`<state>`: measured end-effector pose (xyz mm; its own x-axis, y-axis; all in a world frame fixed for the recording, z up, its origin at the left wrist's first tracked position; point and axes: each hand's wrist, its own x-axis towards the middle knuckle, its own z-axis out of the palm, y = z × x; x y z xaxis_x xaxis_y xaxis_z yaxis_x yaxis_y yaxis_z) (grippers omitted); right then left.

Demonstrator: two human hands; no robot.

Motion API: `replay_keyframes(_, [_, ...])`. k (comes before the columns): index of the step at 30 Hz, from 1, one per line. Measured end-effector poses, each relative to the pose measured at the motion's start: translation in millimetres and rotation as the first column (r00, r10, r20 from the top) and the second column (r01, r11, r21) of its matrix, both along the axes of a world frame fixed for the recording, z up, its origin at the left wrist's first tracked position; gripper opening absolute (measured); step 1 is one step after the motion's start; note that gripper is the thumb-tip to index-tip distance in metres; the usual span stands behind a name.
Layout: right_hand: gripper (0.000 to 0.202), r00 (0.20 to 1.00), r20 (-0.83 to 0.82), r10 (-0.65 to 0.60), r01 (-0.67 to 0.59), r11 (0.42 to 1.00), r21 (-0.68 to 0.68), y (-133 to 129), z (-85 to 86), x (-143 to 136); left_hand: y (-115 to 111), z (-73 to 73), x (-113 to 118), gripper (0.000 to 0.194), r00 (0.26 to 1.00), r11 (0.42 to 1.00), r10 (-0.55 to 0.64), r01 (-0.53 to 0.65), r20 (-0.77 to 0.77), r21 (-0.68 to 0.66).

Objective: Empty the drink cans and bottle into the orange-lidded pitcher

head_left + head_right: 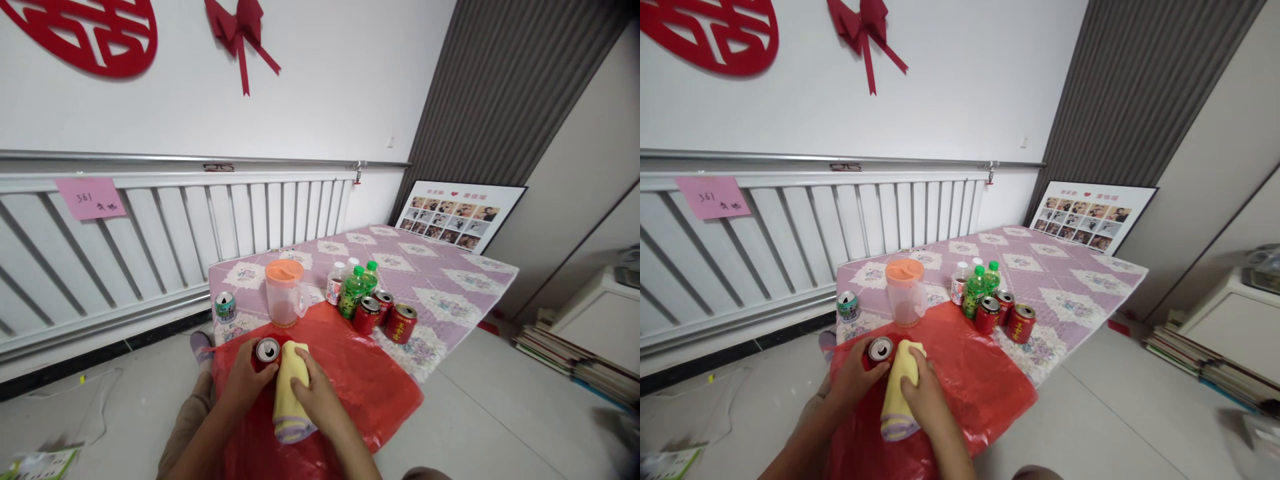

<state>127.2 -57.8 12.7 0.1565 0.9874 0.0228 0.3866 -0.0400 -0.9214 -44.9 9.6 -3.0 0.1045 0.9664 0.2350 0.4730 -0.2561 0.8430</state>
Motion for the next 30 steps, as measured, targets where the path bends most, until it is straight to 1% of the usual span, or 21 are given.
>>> replay_keyframes(3, [0.06, 1.0, -0.009, 0.014, -0.014, 1.0, -0.01, -1, -3.3, 1, 3, 8.4, -4, 0.049, 0.995, 0.995, -0.088, 0.089, 0.04, -0.042])
replay_keyframes(5, [0.06, 0.999, -0.04, -0.006, 0.007, 1.0, 0.02, -1, 0.4, 1, 6, 11.6, -7, 0.051, 0.989, 0.989, -0.132, 0.136, 0.068, -0.061])
replay_keyframes(8, [0.061, 0.996, -0.085, -0.017, 0.023, 0.997, 0.071, 2, 10.8, 0, 9, 10.7, -11, 0.055, 0.98, 0.98, -0.171, 0.18, 0.105, -0.085])
replay_keyframes(11, [0.062, 0.998, -0.062, 0.0, 0.006, 0.997, 0.082, 6, 16.3, -2, 12, 7.7, -13, 0.055, 0.971, 0.971, -0.207, 0.219, 0.119, -0.094])
replay_keyframes(14, [0.062, 1.0, -0.008, 0.012, -0.011, 0.999, 0.039, 6, 10.5, -3, 13, 10.0, -15, 0.051, 0.968, 0.966, -0.236, 0.243, 0.089, -0.086])
replay_keyframes(18, [0.063, 0.999, 0.021, 0.029, -0.029, 0.999, -0.028, 4, -3.0, -2, 14, 22.6, -19, 0.05, 0.95, 0.946, -0.306, 0.311, 0.067, -0.089])
replay_keyframes(20, [0.062, 1.0, 0.014, 0.023, -0.023, 1.0, -0.021, 3, -5.6, -2, 15, 28.4, -21, 0.05, 0.938, 0.932, -0.344, 0.347, 0.052, -0.102])
replay_keyframes(22, [0.061, 1.0, 0.005, 0.007, -0.007, 1.0, 0.01, 4, -3.9, -1, 16, 30.1, -21, 0.05, 0.931, 0.925, -0.363, 0.364, 0.035, -0.108])
replay_keyframes(24, [0.061, 1.0, -0.009, -0.015, 0.016, 0.999, 0.038, 6, 1.1, -1, 16, 26.1, -19, 0.052, 0.94, 0.934, -0.34, 0.341, 0.028, -0.103])
replay_keyframes(25, [0.062, 1.0, -0.017, -0.026, 0.027, 0.998, 0.048, 7, 4.2, -1, 16, 22.2, -17, 0.055, 0.953, 0.948, -0.301, 0.302, 0.027, -0.097])
replay_keyframes(28, [0.063, 0.999, -0.023, -0.042, 0.043, 0.996, 0.076, 10, 11.8, -1, 13, 7.9, -10, 0.067, 0.993, 0.991, -0.116, 0.117, 0.01, -0.072])
replay_keyframes(30, [0.063, 0.999, -0.014, -0.035, 0.036, 0.996, 0.076, 10, 12.3, -2, 10, 1.0, -5, 0.067, 0.999, 0.999, -0.03, 0.03, -0.017, -0.036])
